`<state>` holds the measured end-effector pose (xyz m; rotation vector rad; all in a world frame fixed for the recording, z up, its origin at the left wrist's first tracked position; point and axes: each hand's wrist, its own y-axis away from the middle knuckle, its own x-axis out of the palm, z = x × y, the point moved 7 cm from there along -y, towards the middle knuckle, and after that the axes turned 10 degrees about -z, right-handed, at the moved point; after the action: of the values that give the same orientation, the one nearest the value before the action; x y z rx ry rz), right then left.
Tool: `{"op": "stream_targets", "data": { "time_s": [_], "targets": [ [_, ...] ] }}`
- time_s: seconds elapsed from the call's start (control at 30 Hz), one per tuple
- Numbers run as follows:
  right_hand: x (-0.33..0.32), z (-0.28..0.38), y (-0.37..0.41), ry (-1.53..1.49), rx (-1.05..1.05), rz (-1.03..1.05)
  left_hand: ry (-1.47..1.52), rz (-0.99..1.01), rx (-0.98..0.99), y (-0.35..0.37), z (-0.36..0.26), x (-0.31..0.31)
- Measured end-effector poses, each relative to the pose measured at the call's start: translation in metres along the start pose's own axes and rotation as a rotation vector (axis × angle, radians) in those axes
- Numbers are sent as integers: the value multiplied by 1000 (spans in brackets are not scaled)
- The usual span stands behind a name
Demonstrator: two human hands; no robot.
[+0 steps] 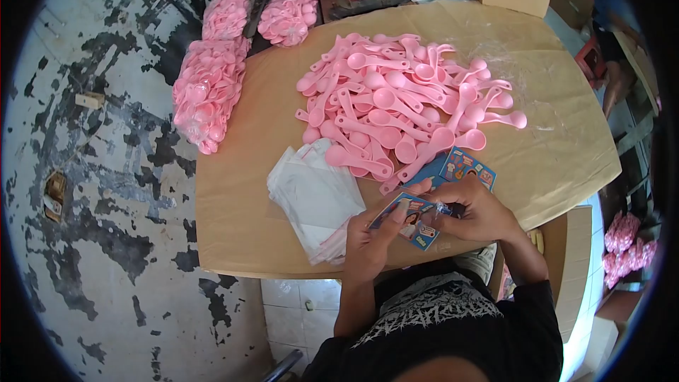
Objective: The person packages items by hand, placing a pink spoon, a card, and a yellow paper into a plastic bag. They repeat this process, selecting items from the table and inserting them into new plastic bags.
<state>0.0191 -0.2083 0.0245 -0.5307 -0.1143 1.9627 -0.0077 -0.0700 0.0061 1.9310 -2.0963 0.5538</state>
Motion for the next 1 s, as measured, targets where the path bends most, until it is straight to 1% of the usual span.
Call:
{"op": "stream_targets", "data": {
  "time_s": [0.1, 0.2, 0.3, 0.4, 0.47, 0.5, 0.57, 0.6, 0.63, 0.7, 0.77, 0.8, 0.83, 0.87, 0.9, 0.97, 1.0],
  "targets": [
    [3, -2, 0, -189, -52, -51, -31, -52, -24, 2, 5, 3],
    [2, 5, -2, -46, 23, -13, 241, -117, 37, 2, 5, -3],
    [7, 10, -1, -19, 54, -36, 140, -73, 22, 1, 5, -1],
    [15, 2, 0, -84, 40, -88, -196, -43, 59, 12, 15, 9],
    [22, 0, 1, -231, 59, -113, -75, -31, 200, 11, 1, 17],
    [25, 0, 0, -304, 71, -124, 52, -43, 188, 13, -3, 12],
    [33, 1, -1, -310, 71, -37, 309, -62, 171, 18, -11, 3],
    [38, 5, -3, -313, 71, 4, 473, -84, 134, 23, -5, -12],
    [43, 7, -4, -344, 158, -31, 637, -103, 94, 25, 2, -23],
    [53, 19, -8, -400, 323, -114, 444, 52, 268, 25, -6, -21],
    [59, 19, -7, -343, 171, 30, 224, 165, 377, 27, -17, -8],
    [59, 20, -6, -312, 94, 103, 101, 237, 534, 30, -26, -4],
    [58, 24, -6, -216, 7, 198, -3, 295, 698, 34, -34, -1],
    [55, 27, -7, -119, -78, 294, -73, 315, 793, 38, -39, -2],
    [56, 30, -8, -24, -160, 393, 2, 305, 774, 39, -37, -9],
    [41, 30, -30, 78, -50, 266, 154, 285, 742, 39, -33, -23],
    [24, 22, -44, 133, 15, 160, 390, 198, 570, 38, -31, -32]
  ]
}}
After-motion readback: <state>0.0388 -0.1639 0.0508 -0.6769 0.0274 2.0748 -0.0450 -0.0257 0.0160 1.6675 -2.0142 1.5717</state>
